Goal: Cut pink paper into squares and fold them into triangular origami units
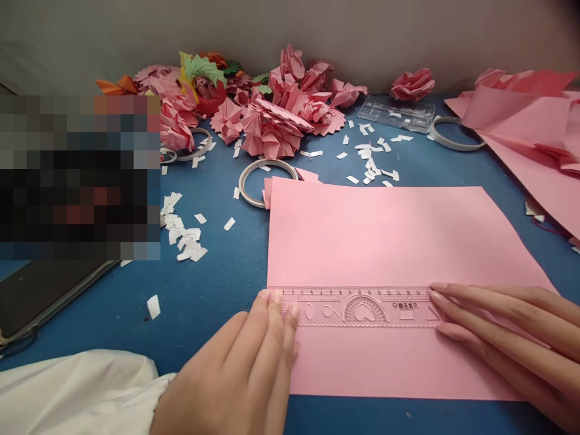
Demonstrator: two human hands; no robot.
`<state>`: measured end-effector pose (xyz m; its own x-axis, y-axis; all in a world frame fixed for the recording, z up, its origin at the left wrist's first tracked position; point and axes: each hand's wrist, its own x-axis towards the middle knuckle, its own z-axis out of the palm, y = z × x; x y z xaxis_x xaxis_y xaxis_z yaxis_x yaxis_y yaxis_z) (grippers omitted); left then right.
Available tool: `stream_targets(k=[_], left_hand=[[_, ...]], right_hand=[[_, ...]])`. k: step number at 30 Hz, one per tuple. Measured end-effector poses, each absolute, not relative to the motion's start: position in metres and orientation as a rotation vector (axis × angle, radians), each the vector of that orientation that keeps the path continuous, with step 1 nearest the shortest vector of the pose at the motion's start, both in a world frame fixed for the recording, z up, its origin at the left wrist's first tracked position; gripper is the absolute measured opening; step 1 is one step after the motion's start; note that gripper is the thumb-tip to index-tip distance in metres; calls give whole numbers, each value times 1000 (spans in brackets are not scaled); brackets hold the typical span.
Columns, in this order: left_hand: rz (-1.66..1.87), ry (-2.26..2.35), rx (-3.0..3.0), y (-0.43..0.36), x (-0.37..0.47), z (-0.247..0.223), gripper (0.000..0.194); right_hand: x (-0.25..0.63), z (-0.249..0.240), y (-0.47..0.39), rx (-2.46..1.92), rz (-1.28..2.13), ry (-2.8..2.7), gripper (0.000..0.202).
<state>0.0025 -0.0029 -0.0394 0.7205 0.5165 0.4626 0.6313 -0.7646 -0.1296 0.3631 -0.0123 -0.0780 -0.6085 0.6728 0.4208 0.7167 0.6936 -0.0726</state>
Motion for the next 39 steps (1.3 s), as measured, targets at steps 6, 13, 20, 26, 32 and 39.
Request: stream_targets(k=[6,13,20,26,32,39], left_hand=[[-463,-714,-2694,13,5,-18,28],[-547,-647,-2639,17,10,-24,33],[-504,-727,-2505,7,3,-41,13],[-405,-794,-2490,0,-3,-61,16],[-338,-806,-2500,-2,-2,-65,23],[-241,-826,-2505,-6,-2,-61,22]], right_hand=[[354,-75,-11,-1072,-211,-2463,55],[341,-59,-3,-1004,-292,-2474,27],[324,-22,0,-977,-327,-2582,30],[261,11,23,-736,-554,-2723,34],[198,-12,83,-582,-705,-2737,50],[194,-7,90,-492,-767,-2679,36]])
